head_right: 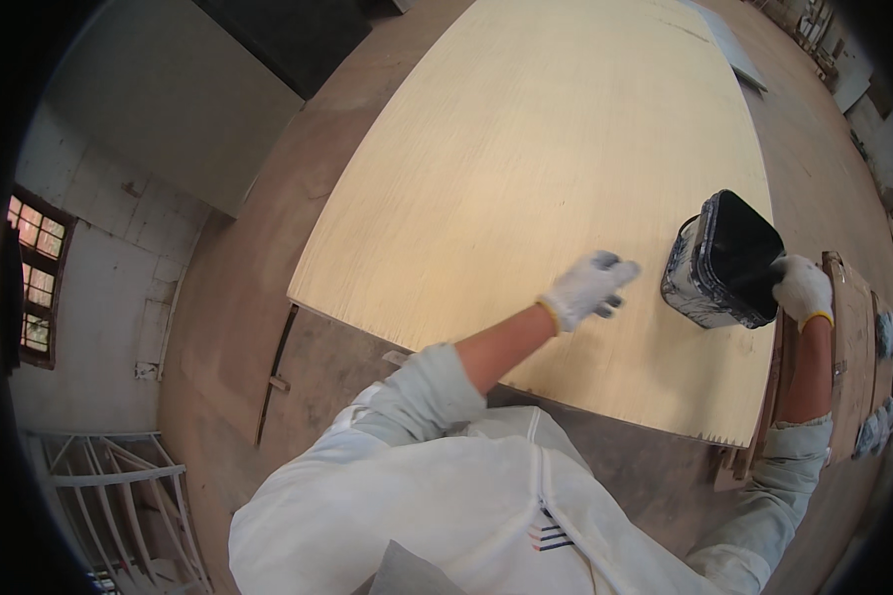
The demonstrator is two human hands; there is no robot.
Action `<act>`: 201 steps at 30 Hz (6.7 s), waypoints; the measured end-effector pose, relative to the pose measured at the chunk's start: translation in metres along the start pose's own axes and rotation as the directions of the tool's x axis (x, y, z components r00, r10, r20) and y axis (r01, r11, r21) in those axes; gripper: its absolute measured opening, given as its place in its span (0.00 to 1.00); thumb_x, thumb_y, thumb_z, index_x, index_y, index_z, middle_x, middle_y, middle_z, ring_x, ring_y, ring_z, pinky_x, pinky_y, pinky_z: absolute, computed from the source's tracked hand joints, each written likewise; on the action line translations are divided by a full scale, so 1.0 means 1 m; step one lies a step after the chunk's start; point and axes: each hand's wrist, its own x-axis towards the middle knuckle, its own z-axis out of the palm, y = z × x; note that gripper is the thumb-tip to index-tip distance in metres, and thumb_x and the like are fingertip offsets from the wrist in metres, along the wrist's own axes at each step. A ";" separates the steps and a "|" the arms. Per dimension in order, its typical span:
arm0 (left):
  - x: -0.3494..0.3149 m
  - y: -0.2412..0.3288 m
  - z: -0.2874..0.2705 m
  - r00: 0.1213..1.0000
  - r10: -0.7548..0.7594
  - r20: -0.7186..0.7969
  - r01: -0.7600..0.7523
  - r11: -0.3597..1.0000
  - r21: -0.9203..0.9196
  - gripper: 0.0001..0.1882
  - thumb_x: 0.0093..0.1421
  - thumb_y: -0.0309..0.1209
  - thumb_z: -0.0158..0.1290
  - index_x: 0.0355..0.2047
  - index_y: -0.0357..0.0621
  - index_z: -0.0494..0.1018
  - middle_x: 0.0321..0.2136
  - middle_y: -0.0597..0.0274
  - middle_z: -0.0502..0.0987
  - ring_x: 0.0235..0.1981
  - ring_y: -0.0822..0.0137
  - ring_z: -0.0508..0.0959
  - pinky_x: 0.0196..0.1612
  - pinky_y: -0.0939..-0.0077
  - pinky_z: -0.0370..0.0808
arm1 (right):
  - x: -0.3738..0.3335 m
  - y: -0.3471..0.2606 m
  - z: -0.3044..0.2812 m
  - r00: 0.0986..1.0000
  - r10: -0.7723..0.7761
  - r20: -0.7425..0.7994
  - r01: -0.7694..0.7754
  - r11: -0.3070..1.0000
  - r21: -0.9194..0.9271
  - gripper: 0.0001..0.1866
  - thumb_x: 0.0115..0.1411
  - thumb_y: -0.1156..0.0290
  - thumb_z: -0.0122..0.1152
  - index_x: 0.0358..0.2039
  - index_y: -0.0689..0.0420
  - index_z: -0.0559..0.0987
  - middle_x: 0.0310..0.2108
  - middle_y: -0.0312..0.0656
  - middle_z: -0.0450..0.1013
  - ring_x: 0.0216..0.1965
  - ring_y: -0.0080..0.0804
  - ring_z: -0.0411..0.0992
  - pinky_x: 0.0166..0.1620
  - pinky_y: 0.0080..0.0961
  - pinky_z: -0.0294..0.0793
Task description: The person applies black paint to large wood panels using a brush. They flip the panels to coat both sides and move a paint container to reach different areas.
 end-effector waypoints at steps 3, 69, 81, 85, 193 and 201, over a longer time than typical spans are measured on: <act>-0.037 -0.032 -0.106 0.975 0.117 -0.190 -0.113 0.993 0.030 0.28 0.68 0.43 0.59 0.58 0.33 0.71 0.44 0.58 0.80 0.34 0.71 0.81 0.34 0.76 0.79 | -0.043 -0.017 -0.046 0.982 0.137 -0.128 -0.103 0.965 0.242 0.20 0.59 0.71 0.62 0.53 0.49 0.85 0.54 0.45 0.80 0.54 0.48 0.78 0.57 0.36 0.77; -0.200 -0.099 -0.757 0.994 -0.106 0.008 0.047 0.502 0.864 0.20 0.68 0.46 0.51 0.51 0.47 0.78 0.45 0.45 0.84 0.45 0.43 0.84 0.50 0.49 0.79 | -0.121 -0.653 0.025 0.757 0.523 0.391 -0.630 0.744 0.225 0.32 0.68 0.56 0.53 0.72 0.44 0.67 0.57 0.57 0.77 0.57 0.56 0.76 0.61 0.45 0.74; -0.158 -0.148 -0.999 0.803 -0.241 -0.545 0.595 0.357 0.720 0.18 0.64 0.39 0.50 0.45 0.39 0.80 0.43 0.37 0.83 0.47 0.38 0.83 0.49 0.50 0.79 | 0.005 -0.633 0.030 0.651 0.667 0.363 -0.749 0.643 0.161 0.26 0.66 0.62 0.51 0.65 0.44 0.74 0.57 0.56 0.77 0.58 0.57 0.75 0.60 0.48 0.74; -0.105 -0.142 -1.029 0.841 -0.376 -0.389 0.524 0.391 0.757 0.17 0.63 0.39 0.53 0.44 0.38 0.81 0.37 0.42 0.84 0.42 0.46 0.85 0.46 0.55 0.79 | 0.091 -0.614 0.038 0.721 0.613 0.323 -0.692 0.664 0.283 0.25 0.65 0.63 0.50 0.62 0.53 0.75 0.56 0.59 0.77 0.57 0.57 0.76 0.60 0.47 0.75; -0.495 -0.353 -0.858 0.500 -0.539 -0.677 0.491 0.821 -0.291 0.11 0.69 0.30 0.50 0.48 0.38 0.75 0.30 0.54 0.81 0.20 0.64 0.80 0.21 0.70 0.78 | 0.043 -0.799 -0.098 0.792 -0.536 0.293 0.573 0.818 -0.052 0.31 0.63 0.75 0.54 0.62 0.27 0.79 0.36 0.47 0.82 0.41 0.50 0.82 0.46 0.46 0.80; -0.569 -0.412 -0.783 0.382 -0.709 -0.593 0.595 0.679 -0.430 0.14 0.68 0.32 0.49 0.50 0.41 0.75 0.30 0.55 0.80 0.20 0.64 0.80 0.19 0.69 0.76 | 0.015 -0.774 -0.085 0.893 -0.363 0.266 0.351 0.932 0.094 0.27 0.67 0.73 0.53 0.63 0.32 0.79 0.47 0.47 0.83 0.48 0.52 0.81 0.51 0.40 0.80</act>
